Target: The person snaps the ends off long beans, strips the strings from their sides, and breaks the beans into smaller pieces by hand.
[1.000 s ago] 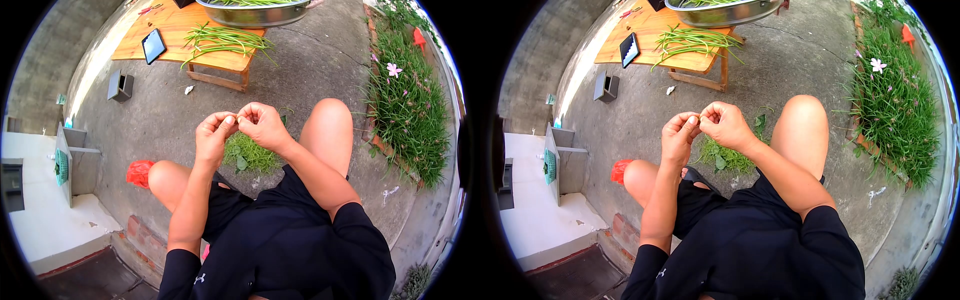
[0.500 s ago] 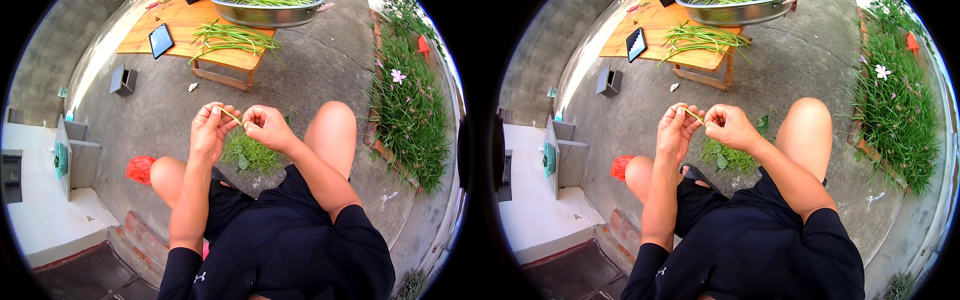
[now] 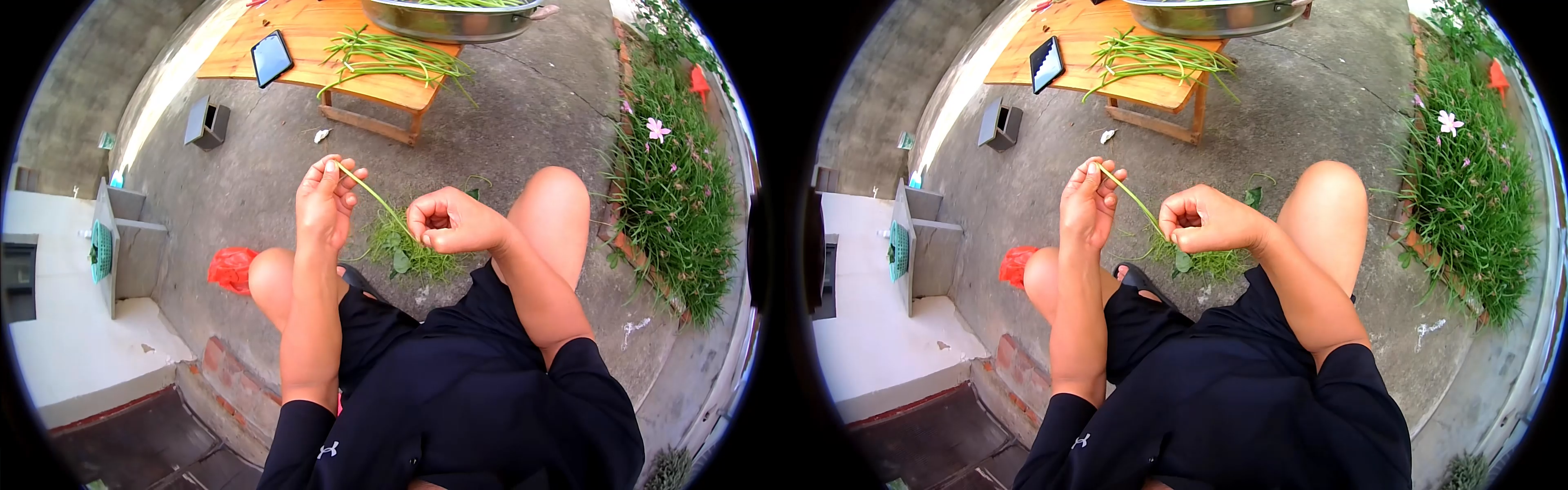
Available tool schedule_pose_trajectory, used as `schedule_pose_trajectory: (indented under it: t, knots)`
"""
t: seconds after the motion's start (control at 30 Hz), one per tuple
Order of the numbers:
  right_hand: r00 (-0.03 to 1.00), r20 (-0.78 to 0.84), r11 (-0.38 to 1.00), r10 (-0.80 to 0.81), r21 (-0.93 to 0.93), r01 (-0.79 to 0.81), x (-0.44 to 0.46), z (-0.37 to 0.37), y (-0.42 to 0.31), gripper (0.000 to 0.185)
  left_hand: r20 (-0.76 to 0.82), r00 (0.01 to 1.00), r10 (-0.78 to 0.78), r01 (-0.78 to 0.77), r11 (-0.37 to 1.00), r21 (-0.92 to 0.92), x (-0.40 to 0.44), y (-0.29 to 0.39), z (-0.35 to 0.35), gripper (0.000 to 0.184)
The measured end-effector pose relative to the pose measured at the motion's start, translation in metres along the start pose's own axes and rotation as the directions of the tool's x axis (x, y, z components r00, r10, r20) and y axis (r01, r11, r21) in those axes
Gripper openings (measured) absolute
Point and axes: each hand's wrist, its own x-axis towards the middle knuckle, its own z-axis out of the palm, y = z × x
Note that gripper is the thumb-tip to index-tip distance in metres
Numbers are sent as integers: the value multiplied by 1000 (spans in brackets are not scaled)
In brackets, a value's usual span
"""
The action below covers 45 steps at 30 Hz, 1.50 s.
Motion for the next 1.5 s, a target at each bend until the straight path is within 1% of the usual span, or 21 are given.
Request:
schedule_pose_trajectory:
  t: [0.13, 0.23, 0.3, 0.4, 0.67, 0.73, 0.77, 0.8, 0.83, 0.87, 0.9, 1.0, 1.03, 1.07, 1.1, 1.13, 1.23, 1.3, 1.37, 1.47, 1.5]
  knots:
    - [981, 190, 994, 42, 90, -60, -10, -10, 0, 3, -64, 998, 19, -20, 1000, -11, 8, 3, -10, 13]
    - [939, 278, 931, -204, 353, 98, -14, -10, -4, 16, -144, 987, 73, -75, 997, -9, 13, 6, -14, 14]
    - [906, 290, 868, -310, 475, 145, -18, -13, -9, 26, -200, 972, 125, -122, 992, 29, 15, 7, -16, 14]
    - [849, 282, 770, -448, 604, 205, -21, -18, -18, 24, -263, 946, 191, -183, 982, 57, 21, 10, -19, 16]
    - [814, 251, 681, -524, 698, 223, -27, -29, -23, 25, -336, 882, 330, -297, 943, 147, 36, 11, -36, 16]
    - [906, 175, 782, -385, 583, 220, -28, -28, -25, 24, -340, 875, 344, -311, 939, 151, 37, 14, -37, 16]
    - [941, 127, 827, -315, 522, 207, -29, -28, -25, 25, -311, 897, 313, -284, 949, 138, 37, 14, -37, 17]
    - [990, 44, 934, -132, 340, 110, -26, -26, -25, 27, -281, 917, 282, -256, 958, 126, 34, 14, -34, 18]
    - [997, -75, 987, 36, 159, -24, -20, -21, -23, 29, -250, 935, 250, -228, 967, 116, 32, 13, -31, 19]
    - [959, -220, 983, 179, -7, -185, -14, -18, -20, 32, -213, 951, 224, -201, 972, 126, 30, 11, -28, 19]
    - [890, -347, 908, 295, -189, -374, -8, -18, -9, 40, -176, 965, 195, -172, 976, 137, 26, 9, -23, 19]
    - [790, -520, 745, 323, -375, -552, 8, -11, 6, 43, -67, 994, 90, -76, 979, 190, 18, 3, -11, 21]
    - [766, -537, 758, 354, -314, -571, 11, -9, 9, 37, -25, 998, 52, -45, 976, 212, 15, 0, -7, 21]
    - [826, -546, 741, 139, -496, -453, 11, -13, 23, 33, 18, 1000, 15, -19, 972, 232, 13, -2, -3, 21]
    - [859, -506, 673, -79, -662, -328, 13, -20, 45, 30, 51, 999, -11, -1, 971, 238, 8, -2, 2, 21]
    - [861, -420, 559, -287, -803, -206, 15, -20, 50, 27, 79, 996, -36, 15, 969, 248, 5, -3, 6, 21]
    - [790, -487, 688, -373, -716, -117, 16, -15, 41, 20, 145, 984, -99, 57, 960, 273, -5, -7, 15, 18]
    - [770, -574, 855, -277, -513, -74, 19, -11, 29, 17, 176, 977, -123, 67, 954, 294, -9, -11, 18, 16]
    - [767, -610, 955, -197, -295, 11, 21, -10, 28, 13, 208, 971, -116, 50, 954, 297, -12, -16, 21, 14]
    - [765, -606, 976, -216, -161, 148, 23, -1, 22, 11, 231, 971, -68, -28, 922, 387, -15, -24, 24, 14]
    - [766, -608, 978, -209, -146, 151, 23, 0, 22, 11, 221, 974, -43, -57, 901, 429, -17, -26, 26, 15]
